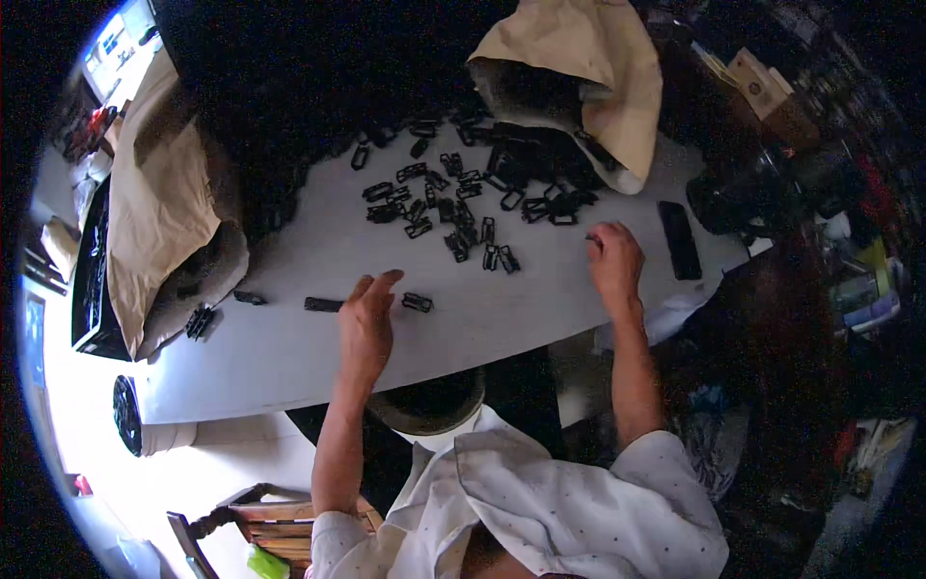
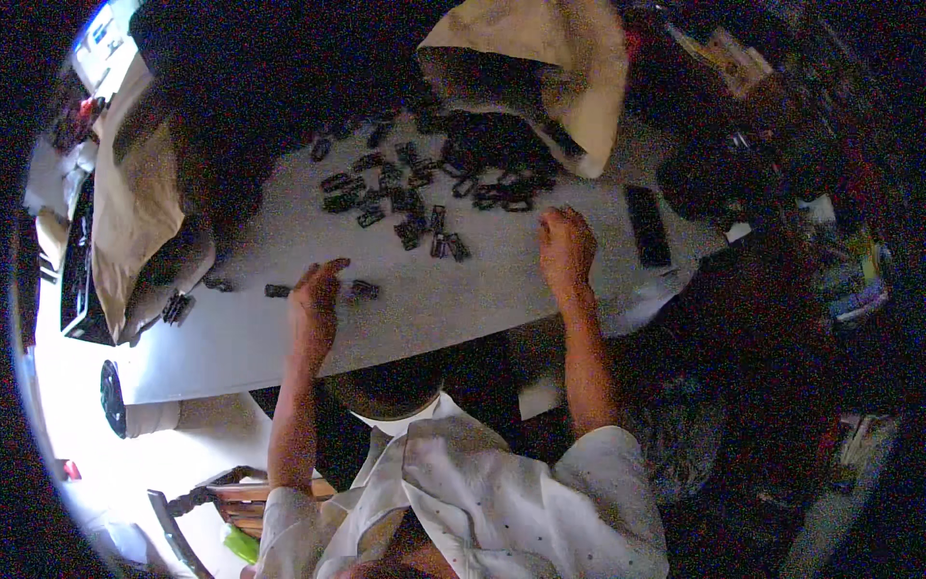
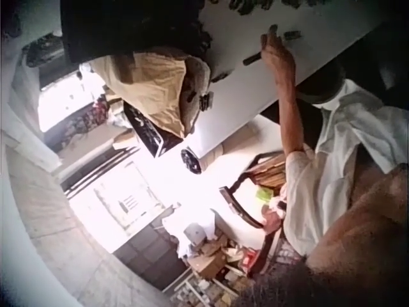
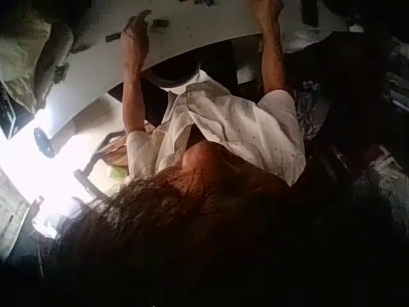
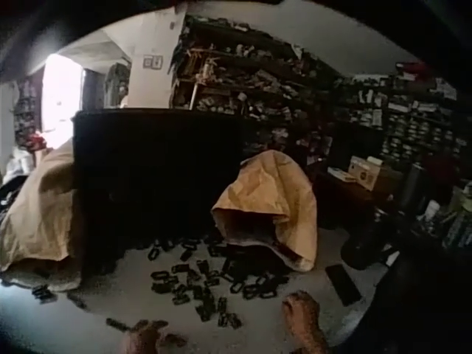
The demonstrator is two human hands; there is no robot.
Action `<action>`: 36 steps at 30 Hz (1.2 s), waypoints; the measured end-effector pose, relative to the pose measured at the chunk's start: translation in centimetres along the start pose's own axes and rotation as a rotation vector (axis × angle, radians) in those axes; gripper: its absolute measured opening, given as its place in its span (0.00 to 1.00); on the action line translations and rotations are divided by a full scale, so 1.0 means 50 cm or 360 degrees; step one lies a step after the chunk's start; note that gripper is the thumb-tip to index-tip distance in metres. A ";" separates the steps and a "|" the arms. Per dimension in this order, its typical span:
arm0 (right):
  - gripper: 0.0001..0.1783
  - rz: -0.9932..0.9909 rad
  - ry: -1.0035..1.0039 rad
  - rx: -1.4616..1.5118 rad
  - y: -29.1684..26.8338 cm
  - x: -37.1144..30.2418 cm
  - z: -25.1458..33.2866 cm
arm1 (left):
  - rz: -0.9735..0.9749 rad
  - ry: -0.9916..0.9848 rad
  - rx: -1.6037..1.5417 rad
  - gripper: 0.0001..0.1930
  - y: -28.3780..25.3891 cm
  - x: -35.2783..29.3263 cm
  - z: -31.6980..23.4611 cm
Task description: Sorting and inspecting small black plastic buckles or components on a workbench.
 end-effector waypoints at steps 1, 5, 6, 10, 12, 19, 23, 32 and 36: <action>0.07 -0.0004 0.0005 -0.0006 -0.003 0.002 -0.004 | -0.0002 -0.0037 -0.0084 0.16 -0.005 -0.003 0.000; 0.06 -0.0014 0.0089 -0.0030 -0.018 0.002 -0.027 | -0.0042 -0.0041 0.0029 0.16 -0.017 -0.014 0.027; 0.06 0.0032 0.0138 -0.0002 -0.017 -0.001 -0.034 | -0.0096 -0.0031 0.0057 0.16 -0.023 -0.018 0.035; 0.07 0.0281 0.0129 -0.0115 0.026 -0.017 -0.037 | -0.0131 -0.0181 -0.0029 0.14 -0.034 -0.042 0.060; 0.08 0.0178 -0.0065 -0.0302 0.040 -0.027 -0.019 | -0.0148 -0.0182 -0.0050 0.13 -0.039 -0.056 0.052; 0.07 0.0056 -0.0024 0.0949 0.036 -0.017 0.042 | -0.0191 -0.0123 -0.0307 0.13 -0.042 -0.092 0.019; 0.07 0.0295 0.0365 0.2413 0.065 -0.034 0.121 | 0.0023 -0.0227 -0.0369 0.14 -0.002 -0.096 0.014; 0.11 0.1015 0.0279 0.2513 0.097 -0.134 0.299 | 0.0612 -0.0629 -0.1339 0.06 0.115 -0.105 -0.007; 0.10 0.0908 0.0297 0.2593 0.089 -0.125 0.311 | 0.0527 -0.0547 -0.1318 0.05 0.112 -0.098 0.002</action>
Point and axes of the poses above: each hand's wrist, its own x-axis towards the middle knuckle, its own y-axis out of the palm, z = x × y, the point moved 5 cm from there along x, towards the middle knuckle, and after that the axes turned 15 degrees about -y, right-handed, at the moved point
